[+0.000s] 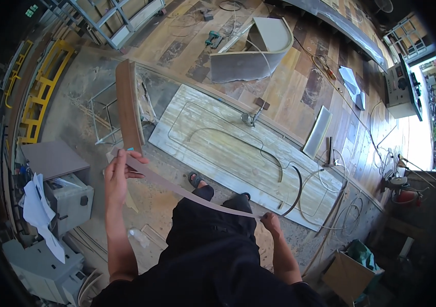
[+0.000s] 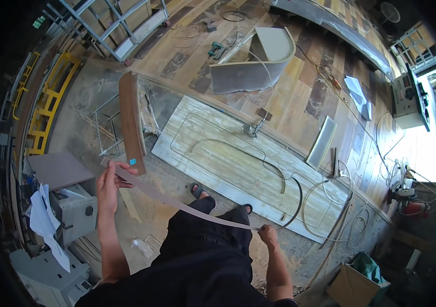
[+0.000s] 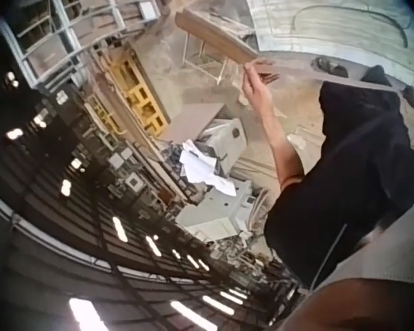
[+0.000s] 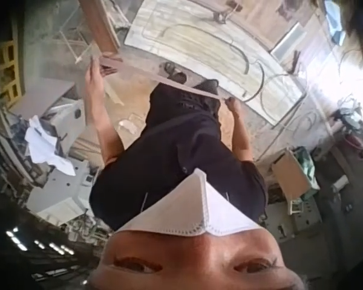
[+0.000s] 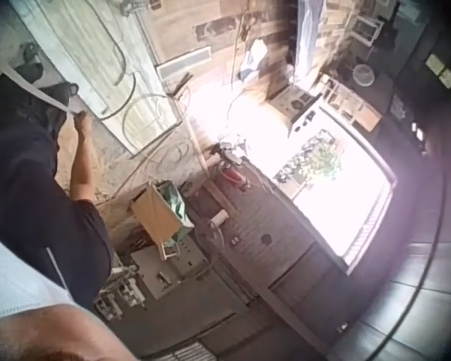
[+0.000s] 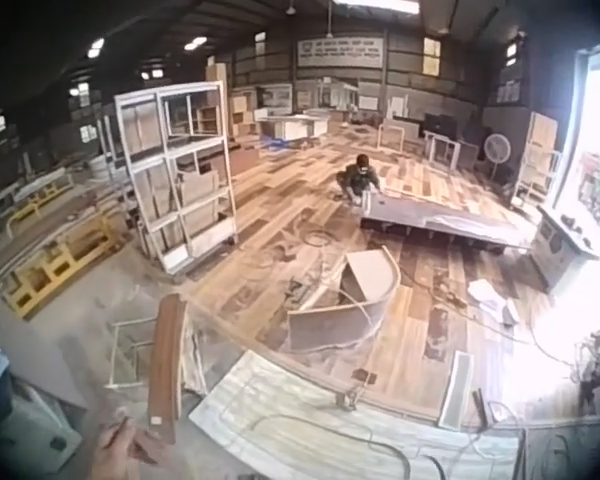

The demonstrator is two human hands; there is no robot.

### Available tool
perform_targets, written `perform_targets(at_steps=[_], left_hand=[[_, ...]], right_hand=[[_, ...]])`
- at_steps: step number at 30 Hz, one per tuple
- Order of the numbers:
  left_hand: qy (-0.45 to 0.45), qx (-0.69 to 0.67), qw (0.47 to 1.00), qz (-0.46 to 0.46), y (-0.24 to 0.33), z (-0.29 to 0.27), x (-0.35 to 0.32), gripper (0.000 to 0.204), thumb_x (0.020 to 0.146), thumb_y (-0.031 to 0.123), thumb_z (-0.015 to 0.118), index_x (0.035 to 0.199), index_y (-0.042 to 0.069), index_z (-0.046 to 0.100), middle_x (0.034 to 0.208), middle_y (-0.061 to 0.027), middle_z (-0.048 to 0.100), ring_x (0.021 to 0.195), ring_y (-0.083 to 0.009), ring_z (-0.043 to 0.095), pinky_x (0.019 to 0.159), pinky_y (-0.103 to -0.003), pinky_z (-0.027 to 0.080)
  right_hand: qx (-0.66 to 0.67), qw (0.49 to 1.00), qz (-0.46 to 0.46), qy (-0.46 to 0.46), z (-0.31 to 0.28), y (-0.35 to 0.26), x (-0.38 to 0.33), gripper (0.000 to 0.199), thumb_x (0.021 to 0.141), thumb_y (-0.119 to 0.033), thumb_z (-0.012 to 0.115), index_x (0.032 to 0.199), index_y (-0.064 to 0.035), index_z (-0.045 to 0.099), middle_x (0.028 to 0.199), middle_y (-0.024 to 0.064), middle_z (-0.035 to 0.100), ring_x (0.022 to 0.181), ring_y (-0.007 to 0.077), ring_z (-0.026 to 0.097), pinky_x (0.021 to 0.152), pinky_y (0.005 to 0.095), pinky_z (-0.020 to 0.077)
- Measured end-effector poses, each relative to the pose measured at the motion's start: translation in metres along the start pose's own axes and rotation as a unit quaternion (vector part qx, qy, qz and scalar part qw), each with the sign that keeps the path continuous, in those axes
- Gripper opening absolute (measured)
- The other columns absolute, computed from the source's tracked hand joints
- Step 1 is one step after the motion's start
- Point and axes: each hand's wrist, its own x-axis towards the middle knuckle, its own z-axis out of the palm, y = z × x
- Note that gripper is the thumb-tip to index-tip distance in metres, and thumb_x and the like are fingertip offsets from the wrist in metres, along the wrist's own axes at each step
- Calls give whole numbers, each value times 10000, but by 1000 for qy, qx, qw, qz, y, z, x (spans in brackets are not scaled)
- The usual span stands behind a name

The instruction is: Applying adhesive or finish to thin wood or bamboo strips using a spray gun in a manufacturing setting.

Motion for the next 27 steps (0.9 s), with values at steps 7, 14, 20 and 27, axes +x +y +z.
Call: perform_targets(at_steps=[7,14,20,27], left_hand=[[-14,-41,999,-11,-54,39,58,423,1140,402,479,973,42,625,851,-85,711,820,-165,715,800,-301,574],[-102,331,932,-106,-104,75,110,301,985,308,758,1003,47,608,656,-40,616,592,-186,641,588,-356,514],[-315,483,792,-201,-173,171,175,664,977,396,721,1554,171,484,830,-175,750,776,-395,743,689,-482,568],[-342,405,790,-309,-286,200,181,445,977,404,710,1285,82,713,829,-174,757,762,-351,754,666,-437,573]], right_hand=[[-23,994,102,43,-38,-49,19,454,939,-457,741,907,-4,750,862,273,722,873,443,726,742,522,548],[24,982,-183,-31,-104,-224,144,329,953,-338,722,819,-42,668,753,199,684,714,435,681,635,521,537],[-49,862,-486,-132,-70,-343,279,110,877,-189,669,841,-102,614,788,69,620,771,257,665,736,401,513],[-93,753,-594,-266,-49,-340,376,204,862,-247,653,930,-56,667,938,77,659,999,239,654,949,382,488]])
